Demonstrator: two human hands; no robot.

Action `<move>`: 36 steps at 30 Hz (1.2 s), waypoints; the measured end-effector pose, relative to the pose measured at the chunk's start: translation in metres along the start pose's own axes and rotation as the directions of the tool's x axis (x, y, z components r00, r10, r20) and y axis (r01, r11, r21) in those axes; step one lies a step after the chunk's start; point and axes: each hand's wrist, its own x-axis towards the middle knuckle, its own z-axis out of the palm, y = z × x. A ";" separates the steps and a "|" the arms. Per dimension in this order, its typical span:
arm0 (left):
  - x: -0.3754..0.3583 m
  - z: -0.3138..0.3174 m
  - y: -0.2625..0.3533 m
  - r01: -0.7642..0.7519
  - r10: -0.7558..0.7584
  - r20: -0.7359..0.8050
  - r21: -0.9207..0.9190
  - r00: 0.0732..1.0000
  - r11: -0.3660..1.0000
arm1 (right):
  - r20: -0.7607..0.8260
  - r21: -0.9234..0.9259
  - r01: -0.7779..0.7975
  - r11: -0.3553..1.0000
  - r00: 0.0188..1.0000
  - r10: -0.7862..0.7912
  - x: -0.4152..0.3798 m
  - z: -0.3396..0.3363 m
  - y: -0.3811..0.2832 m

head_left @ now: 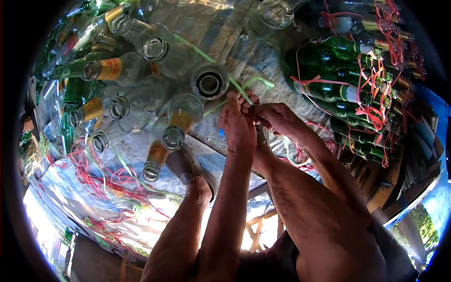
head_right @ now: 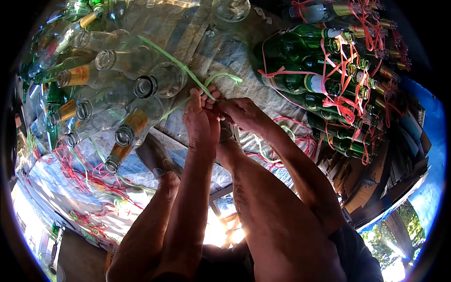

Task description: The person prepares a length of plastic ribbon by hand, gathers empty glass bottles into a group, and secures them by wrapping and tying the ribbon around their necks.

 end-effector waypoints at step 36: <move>0.014 0.006 0.008 0.002 -0.009 -0.074 -0.087 0.997 0.996 | -0.358 0.351 0.260 0.900 0.925 -0.128 0.078 0.001 -0.009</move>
